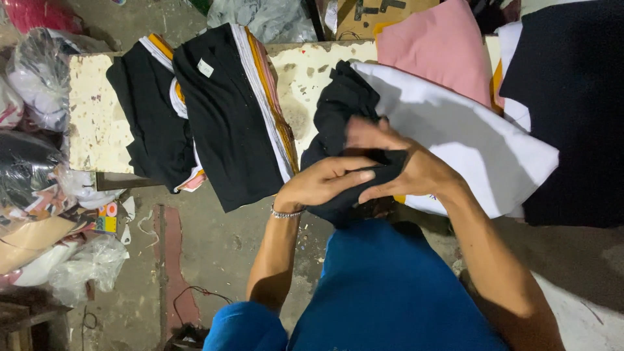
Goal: Sorting and stacking various colored shirts on a production table while checking size labels.
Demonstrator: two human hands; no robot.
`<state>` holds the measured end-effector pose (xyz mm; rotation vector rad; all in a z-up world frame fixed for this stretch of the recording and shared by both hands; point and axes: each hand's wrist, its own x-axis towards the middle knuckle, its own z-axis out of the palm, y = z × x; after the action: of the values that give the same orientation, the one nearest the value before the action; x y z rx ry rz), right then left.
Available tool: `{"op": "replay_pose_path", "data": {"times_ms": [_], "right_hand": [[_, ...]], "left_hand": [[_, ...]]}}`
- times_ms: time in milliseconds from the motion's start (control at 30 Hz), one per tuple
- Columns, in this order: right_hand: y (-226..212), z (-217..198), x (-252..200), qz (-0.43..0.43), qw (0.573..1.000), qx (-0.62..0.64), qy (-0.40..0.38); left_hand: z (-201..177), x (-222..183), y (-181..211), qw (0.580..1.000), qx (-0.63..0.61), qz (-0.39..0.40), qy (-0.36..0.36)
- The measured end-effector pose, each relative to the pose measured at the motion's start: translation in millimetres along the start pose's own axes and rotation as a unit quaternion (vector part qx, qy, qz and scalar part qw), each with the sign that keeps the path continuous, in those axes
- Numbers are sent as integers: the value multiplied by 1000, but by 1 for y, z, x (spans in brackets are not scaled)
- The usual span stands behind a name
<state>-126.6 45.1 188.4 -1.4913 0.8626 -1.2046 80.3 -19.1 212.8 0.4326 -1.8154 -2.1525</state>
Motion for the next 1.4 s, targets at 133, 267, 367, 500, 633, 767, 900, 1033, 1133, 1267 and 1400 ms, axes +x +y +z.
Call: {"op": "replay_pose_path", "data": {"times_ms": [133, 267, 367, 500, 633, 767, 900, 1033, 1133, 1267, 1400], "right_hand": [[-10, -4, 2, 14, 998, -60, -13], [-91, -1, 23, -50, 990, -109, 80], [-136, -5, 27, -50, 970, -232, 50], [-153, 1, 29, -77, 952, -292, 59], [-148, 3, 24, -58, 943, -309, 107], [-141, 3, 21, -35, 957, -269, 105], [-134, -1, 20, 21, 981, -172, 85], [-127, -14, 25, -10, 988, -153, 13], [-123, -16, 23, 59, 982, -169, -60], [-119, -7, 21, 122, 976, -170, -62], [-100, -14, 9, 26, 989, -143, -7]], "left_hand": [[0, -18, 21, 992, 33, 96, 71], [22, -40, 33, 970, 7, 140, 201], [49, -47, 33, 952, 100, 122, 263], [72, -33, 44, 942, 65, 134, 302], [80, -27, 37, 941, -31, 71, 330], [80, -27, 39, 940, -104, 59, 321], [71, -29, 31, 934, -134, 83, 322], [61, -32, 31, 934, -116, 122, 316], [57, -30, 34, 927, -149, 135, 317], [59, -21, 44, 926, -77, 98, 356], [60, -10, 30, 912, -98, 176, 357]]}}
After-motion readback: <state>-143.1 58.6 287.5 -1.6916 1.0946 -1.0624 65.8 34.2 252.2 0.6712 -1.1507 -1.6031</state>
